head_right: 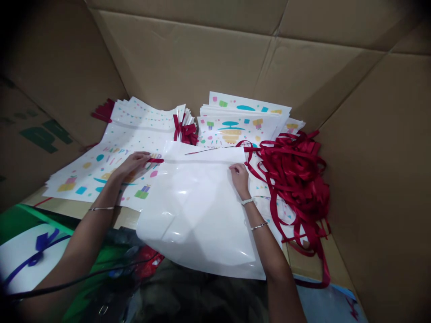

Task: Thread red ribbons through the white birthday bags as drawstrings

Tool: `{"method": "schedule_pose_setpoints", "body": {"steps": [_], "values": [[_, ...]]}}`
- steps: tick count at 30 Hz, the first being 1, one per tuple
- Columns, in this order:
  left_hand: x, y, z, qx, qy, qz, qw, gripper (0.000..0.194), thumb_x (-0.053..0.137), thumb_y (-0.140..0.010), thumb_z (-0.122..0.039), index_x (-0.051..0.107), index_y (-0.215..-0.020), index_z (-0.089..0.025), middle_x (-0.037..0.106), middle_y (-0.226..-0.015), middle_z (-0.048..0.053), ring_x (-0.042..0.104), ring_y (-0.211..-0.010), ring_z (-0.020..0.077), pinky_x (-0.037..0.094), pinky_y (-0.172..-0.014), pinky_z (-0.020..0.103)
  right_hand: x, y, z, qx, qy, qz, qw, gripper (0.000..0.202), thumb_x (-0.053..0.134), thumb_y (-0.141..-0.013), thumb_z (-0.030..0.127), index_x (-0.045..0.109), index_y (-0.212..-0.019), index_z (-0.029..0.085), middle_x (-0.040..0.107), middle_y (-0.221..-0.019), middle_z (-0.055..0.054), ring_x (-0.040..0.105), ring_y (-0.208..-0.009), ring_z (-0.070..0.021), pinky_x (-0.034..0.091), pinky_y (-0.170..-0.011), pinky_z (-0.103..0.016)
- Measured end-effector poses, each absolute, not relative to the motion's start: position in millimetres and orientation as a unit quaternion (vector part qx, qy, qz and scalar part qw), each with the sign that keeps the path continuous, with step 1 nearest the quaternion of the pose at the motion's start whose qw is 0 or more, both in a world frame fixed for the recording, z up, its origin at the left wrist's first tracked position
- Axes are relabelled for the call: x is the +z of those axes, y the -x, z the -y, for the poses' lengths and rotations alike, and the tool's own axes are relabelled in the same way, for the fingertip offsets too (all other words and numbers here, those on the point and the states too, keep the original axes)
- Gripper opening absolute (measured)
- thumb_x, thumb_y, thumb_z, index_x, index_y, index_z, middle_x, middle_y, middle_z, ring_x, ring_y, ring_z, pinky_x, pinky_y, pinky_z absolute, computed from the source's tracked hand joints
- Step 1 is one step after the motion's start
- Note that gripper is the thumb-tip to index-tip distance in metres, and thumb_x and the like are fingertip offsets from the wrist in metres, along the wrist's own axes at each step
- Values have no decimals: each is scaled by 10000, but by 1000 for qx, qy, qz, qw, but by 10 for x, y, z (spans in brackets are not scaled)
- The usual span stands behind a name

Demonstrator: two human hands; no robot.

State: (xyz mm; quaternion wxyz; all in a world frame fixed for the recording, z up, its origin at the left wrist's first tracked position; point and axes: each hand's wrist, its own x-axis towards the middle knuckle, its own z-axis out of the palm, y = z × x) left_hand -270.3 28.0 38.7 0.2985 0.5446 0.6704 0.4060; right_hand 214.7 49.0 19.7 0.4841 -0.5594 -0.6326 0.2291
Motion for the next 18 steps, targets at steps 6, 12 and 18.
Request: {"method": "schedule_pose_setpoints", "body": {"steps": [6,12,18], "values": [[360,2730,-235,426,-536,-658,315,387,855,-691,-476,638,-636,-161,672,-1270,156,663,-1029,284,543,-885,356,184,-2155,-498,225,560,637,480,195,516,-839,179,711,-820,175,681,-1011,-94,627,-989,-224,522,-945,-366],[292,2792,-263,434,-521,-658,327,280,788,-753,-400,694,-715,-139,675,-1296,137,652,-985,240,524,-776,300,122,-2133,-498,162,570,682,430,290,487,-874,169,742,-1005,126,645,-1153,-143,577,-1106,-242,470,-1062,-387],[209,2890,-312,391,-548,-678,295,289,722,-807,-376,706,-809,-88,661,-1351,147,605,-879,195,472,-744,281,135,-2020,-446,50,622,725,292,477,534,-990,312,654,-1422,147,526,-1479,-146,377,-1369,-314,328,-1194,-478]]}}
